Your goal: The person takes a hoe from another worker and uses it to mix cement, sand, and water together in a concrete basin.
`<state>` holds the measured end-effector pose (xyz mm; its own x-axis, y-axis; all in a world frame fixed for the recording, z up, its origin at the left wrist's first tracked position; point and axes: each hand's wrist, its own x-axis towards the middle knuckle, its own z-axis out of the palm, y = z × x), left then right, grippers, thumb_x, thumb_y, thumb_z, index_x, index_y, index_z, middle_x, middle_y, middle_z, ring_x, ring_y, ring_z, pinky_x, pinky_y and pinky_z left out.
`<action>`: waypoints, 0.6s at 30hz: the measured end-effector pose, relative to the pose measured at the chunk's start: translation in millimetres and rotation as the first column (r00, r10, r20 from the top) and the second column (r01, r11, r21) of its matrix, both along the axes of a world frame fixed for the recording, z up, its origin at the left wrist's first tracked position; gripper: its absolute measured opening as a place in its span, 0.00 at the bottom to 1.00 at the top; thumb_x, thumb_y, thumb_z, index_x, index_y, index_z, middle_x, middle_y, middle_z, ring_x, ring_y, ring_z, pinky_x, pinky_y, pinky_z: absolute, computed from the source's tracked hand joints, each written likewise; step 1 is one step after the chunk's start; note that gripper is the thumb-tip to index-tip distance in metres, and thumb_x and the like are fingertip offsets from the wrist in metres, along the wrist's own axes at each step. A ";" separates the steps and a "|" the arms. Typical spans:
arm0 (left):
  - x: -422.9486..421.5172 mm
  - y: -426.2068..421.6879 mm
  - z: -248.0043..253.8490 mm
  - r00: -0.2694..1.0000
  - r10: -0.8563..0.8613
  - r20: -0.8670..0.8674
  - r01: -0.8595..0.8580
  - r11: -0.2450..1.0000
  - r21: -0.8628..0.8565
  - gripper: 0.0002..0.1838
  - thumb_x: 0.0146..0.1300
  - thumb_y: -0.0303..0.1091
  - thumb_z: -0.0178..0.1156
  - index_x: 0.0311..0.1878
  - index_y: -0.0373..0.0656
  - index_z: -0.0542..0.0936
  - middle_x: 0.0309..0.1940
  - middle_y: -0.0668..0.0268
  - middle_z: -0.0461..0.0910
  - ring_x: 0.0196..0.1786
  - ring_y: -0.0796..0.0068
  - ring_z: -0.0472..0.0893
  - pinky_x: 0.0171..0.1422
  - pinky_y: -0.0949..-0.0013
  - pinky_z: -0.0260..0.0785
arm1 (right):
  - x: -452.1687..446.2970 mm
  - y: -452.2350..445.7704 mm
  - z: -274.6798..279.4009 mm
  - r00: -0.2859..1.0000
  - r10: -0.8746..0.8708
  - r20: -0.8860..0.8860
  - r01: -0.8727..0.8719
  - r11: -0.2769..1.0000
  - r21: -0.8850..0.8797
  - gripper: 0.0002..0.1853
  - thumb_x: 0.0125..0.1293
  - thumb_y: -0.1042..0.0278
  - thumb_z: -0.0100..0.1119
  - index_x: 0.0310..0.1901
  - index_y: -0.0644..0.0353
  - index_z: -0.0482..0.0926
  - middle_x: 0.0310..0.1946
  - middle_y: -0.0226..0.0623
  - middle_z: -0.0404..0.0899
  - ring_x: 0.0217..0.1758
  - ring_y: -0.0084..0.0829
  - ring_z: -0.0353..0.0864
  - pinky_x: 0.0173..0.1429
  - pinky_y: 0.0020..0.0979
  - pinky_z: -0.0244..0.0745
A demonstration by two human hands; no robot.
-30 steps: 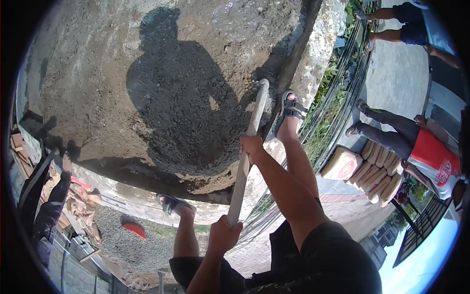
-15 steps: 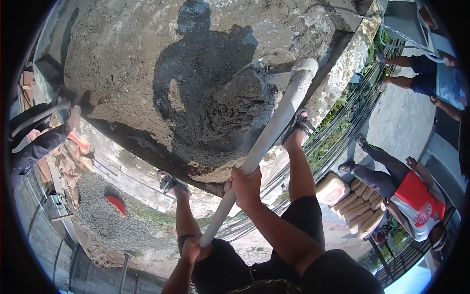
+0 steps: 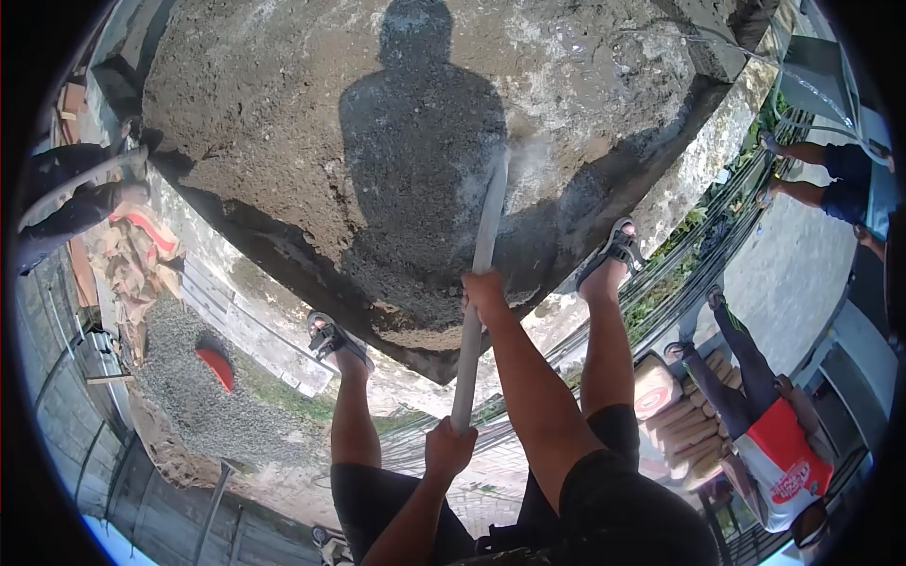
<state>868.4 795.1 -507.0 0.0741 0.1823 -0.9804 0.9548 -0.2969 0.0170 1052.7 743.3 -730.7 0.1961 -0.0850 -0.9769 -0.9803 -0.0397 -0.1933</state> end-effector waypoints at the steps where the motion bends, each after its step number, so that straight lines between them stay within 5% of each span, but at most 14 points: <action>1: -17.6 -7.4 6.6 0.999 0.020 0.034 -0.021 0.999 0.029 0.23 0.55 0.45 0.63 0.43 0.32 0.80 0.33 0.42 0.84 0.40 0.41 0.85 0.47 0.50 0.76 | -12.7 -6.1 8.6 1.000 -0.014 -0.003 0.014 0.999 0.030 0.11 0.60 0.76 0.60 0.39 0.60 0.66 0.18 0.35 0.67 0.12 0.30 0.69 0.16 0.38 0.68; 9: -67.0 -69.4 66.8 0.957 0.280 0.080 -0.278 0.960 -0.039 0.18 0.57 0.43 0.66 0.39 0.35 0.81 0.31 0.46 0.84 0.38 0.43 0.85 0.43 0.51 0.79 | -6.1 -27.6 160.8 0.934 0.293 0.206 -0.267 0.952 -0.148 0.24 0.56 0.72 0.61 0.54 0.68 0.66 0.28 0.43 0.77 0.18 0.33 0.78 0.21 0.35 0.75; 11: -20.7 -58.5 44.1 0.953 0.163 0.254 -0.146 0.986 -0.083 0.17 0.57 0.43 0.67 0.39 0.36 0.82 0.31 0.45 0.84 0.38 0.44 0.85 0.43 0.51 0.78 | 61.7 -11.0 187.7 0.913 0.199 0.356 -0.178 0.980 -0.092 0.20 0.58 0.79 0.56 0.52 0.68 0.64 0.23 0.36 0.68 0.10 0.27 0.69 0.13 0.32 0.66; 14: 77.8 -30.4 -13.0 0.805 0.335 0.490 -0.257 0.941 -0.219 0.16 0.58 0.41 0.67 0.40 0.37 0.81 0.26 0.48 0.83 0.33 0.46 0.85 0.39 0.54 0.77 | 180.4 26.2 203.5 0.758 0.281 0.588 -0.194 0.959 -0.209 0.17 0.59 0.79 0.57 0.49 0.68 0.65 0.22 0.37 0.69 0.11 0.27 0.70 0.14 0.33 0.66; 16: 151.6 -0.2 -42.7 0.756 0.298 0.583 -0.222 0.954 -0.201 0.17 0.59 0.41 0.68 0.40 0.36 0.81 0.24 0.51 0.83 0.29 0.52 0.85 0.38 0.57 0.76 | 245.4 48.3 178.5 0.641 0.239 0.730 -0.153 0.971 -0.184 0.11 0.59 0.79 0.57 0.41 0.68 0.67 0.20 0.36 0.69 0.11 0.28 0.69 0.14 0.34 0.66; 18: 169.8 16.7 -65.3 0.720 0.350 0.599 -0.271 0.937 -0.221 0.18 0.59 0.42 0.68 0.40 0.35 0.80 0.24 0.52 0.82 0.28 0.56 0.85 0.37 0.58 0.75 | 283.7 65.4 138.0 0.679 0.275 0.680 -0.231 0.960 -0.157 0.12 0.59 0.77 0.58 0.42 0.69 0.67 0.21 0.38 0.70 0.12 0.30 0.69 0.14 0.34 0.66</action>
<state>1038.2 811.8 -572.3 0.6299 0.1997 -0.7505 0.7574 0.0558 0.6506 1336.4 808.7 -592.7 0.8331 0.0218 -0.5527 -0.5223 -0.2979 -0.7990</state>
